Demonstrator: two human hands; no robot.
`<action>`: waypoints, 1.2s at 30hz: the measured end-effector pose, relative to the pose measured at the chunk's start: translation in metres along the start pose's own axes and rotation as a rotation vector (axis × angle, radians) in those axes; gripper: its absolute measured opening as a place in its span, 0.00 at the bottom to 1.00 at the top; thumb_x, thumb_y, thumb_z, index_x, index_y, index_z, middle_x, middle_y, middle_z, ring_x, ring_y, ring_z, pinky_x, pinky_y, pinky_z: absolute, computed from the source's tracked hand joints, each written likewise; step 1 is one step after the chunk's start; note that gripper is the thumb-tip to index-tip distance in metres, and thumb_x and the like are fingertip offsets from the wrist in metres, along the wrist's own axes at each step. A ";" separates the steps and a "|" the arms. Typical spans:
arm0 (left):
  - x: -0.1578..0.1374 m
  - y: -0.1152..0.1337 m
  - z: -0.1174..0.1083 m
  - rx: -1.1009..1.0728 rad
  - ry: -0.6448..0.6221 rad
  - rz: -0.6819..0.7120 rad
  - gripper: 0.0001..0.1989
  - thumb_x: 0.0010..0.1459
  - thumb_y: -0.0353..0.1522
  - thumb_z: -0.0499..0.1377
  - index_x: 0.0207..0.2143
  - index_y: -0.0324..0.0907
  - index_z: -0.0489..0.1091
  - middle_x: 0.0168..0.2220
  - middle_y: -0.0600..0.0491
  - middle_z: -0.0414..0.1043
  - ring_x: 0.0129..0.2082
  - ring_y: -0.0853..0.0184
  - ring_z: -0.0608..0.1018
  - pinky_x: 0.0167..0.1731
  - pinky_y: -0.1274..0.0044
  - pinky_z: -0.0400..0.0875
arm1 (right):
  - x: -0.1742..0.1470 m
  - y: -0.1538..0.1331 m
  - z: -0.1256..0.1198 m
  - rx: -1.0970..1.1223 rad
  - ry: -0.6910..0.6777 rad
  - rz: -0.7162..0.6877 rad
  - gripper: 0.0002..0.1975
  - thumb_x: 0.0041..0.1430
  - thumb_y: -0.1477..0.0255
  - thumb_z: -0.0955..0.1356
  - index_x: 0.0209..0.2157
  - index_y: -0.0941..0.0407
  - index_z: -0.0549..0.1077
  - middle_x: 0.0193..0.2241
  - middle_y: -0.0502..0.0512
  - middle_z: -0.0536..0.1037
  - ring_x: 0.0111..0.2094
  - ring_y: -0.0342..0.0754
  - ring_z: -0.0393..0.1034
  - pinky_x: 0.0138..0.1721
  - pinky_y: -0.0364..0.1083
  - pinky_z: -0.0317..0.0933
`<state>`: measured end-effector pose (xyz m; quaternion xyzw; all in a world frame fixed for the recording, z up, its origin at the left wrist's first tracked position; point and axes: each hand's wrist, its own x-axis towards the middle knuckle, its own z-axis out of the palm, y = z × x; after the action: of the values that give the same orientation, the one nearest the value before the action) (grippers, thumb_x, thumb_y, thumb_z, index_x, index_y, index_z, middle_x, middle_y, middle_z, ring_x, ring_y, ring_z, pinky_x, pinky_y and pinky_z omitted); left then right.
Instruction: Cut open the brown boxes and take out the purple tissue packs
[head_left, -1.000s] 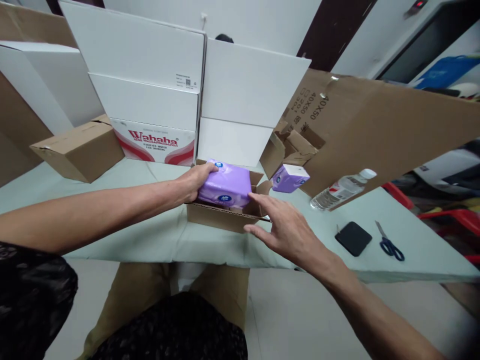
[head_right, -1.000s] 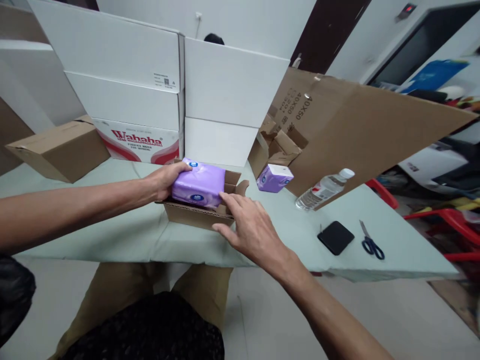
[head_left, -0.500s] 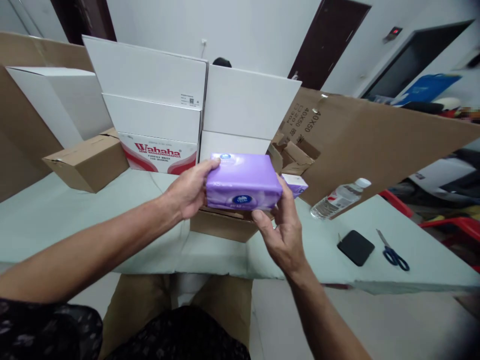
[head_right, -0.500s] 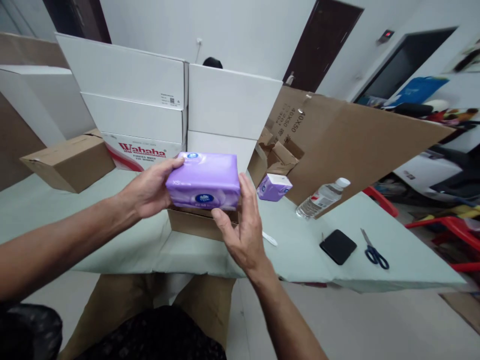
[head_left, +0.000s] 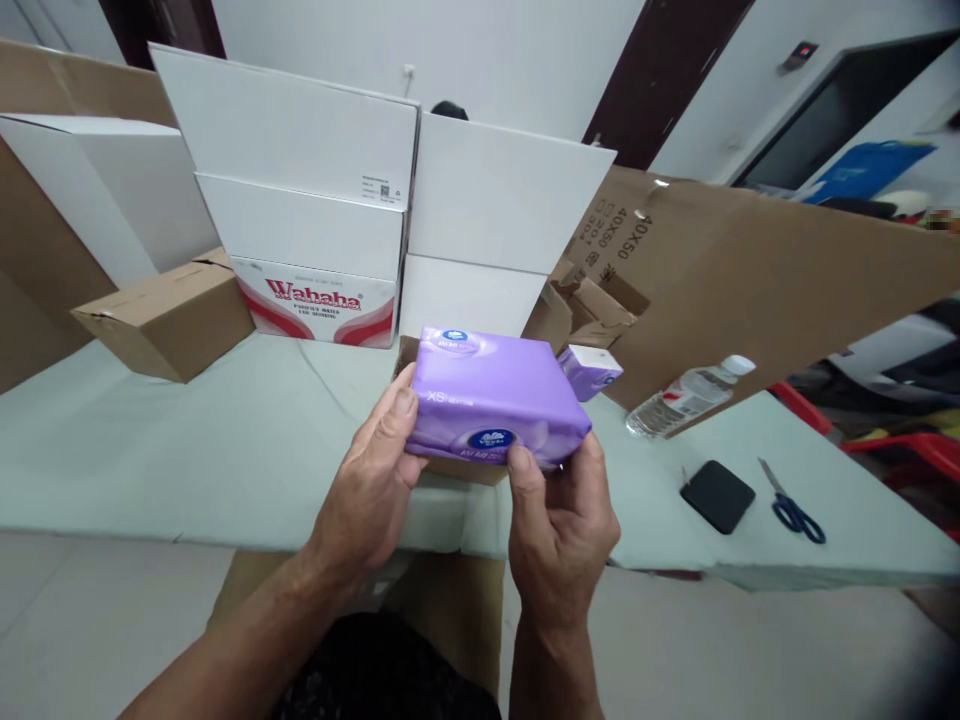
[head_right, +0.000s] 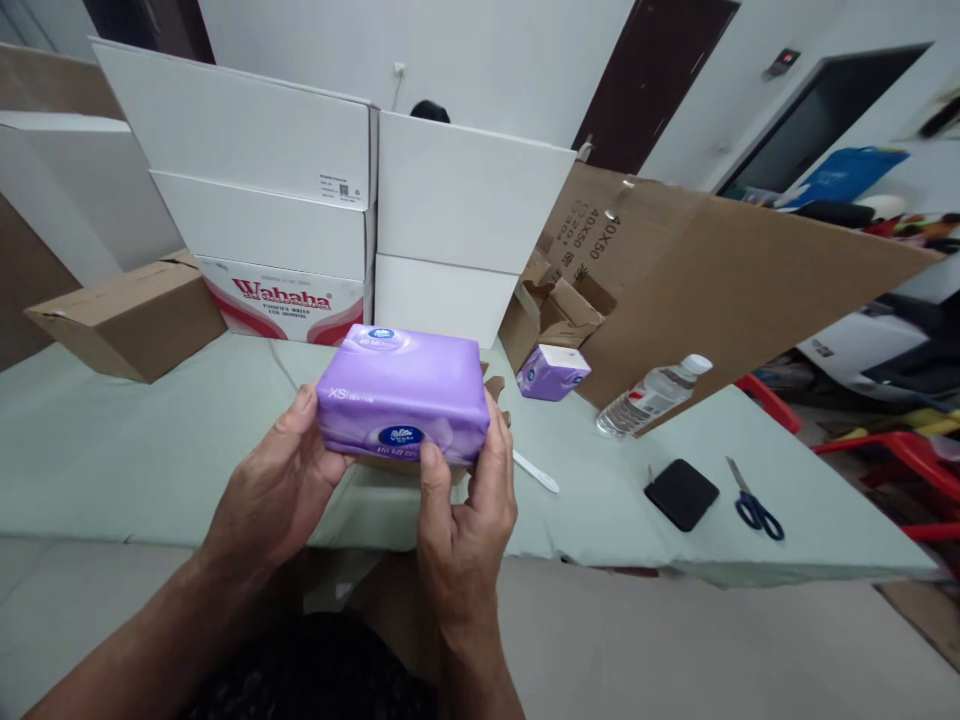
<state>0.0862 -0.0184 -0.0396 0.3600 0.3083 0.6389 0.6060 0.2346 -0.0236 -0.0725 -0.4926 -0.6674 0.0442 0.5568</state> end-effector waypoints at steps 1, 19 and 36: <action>0.001 0.000 0.001 0.004 -0.018 0.001 0.28 0.71 0.48 0.52 0.68 0.49 0.64 0.64 0.48 0.72 0.68 0.48 0.69 0.64 0.58 0.69 | -0.001 -0.001 0.000 0.017 0.050 0.042 0.33 0.70 0.66 0.65 0.73 0.47 0.55 0.62 0.64 0.72 0.62 0.63 0.68 0.59 0.66 0.66; 0.007 0.001 0.012 -0.020 -0.078 0.019 0.27 0.71 0.46 0.53 0.68 0.51 0.64 0.63 0.49 0.73 0.67 0.48 0.70 0.65 0.58 0.68 | 0.004 0.001 -0.003 0.070 0.148 0.125 0.30 0.68 0.68 0.67 0.70 0.48 0.62 0.62 0.63 0.72 0.64 0.62 0.67 0.62 0.66 0.65; 0.007 0.030 -0.014 -0.202 0.223 0.150 0.24 0.55 0.32 0.65 0.56 0.47 0.75 0.43 0.50 0.84 0.52 0.51 0.83 0.51 0.65 0.81 | -0.004 0.011 -0.016 0.116 0.260 -0.307 0.25 0.64 0.70 0.70 0.63 0.51 0.72 0.58 0.62 0.75 0.58 0.64 0.73 0.55 0.70 0.71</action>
<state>0.0580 -0.0132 -0.0216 0.2459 0.2801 0.7460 0.5519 0.2540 -0.0287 -0.0760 -0.3540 -0.6533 -0.0669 0.6659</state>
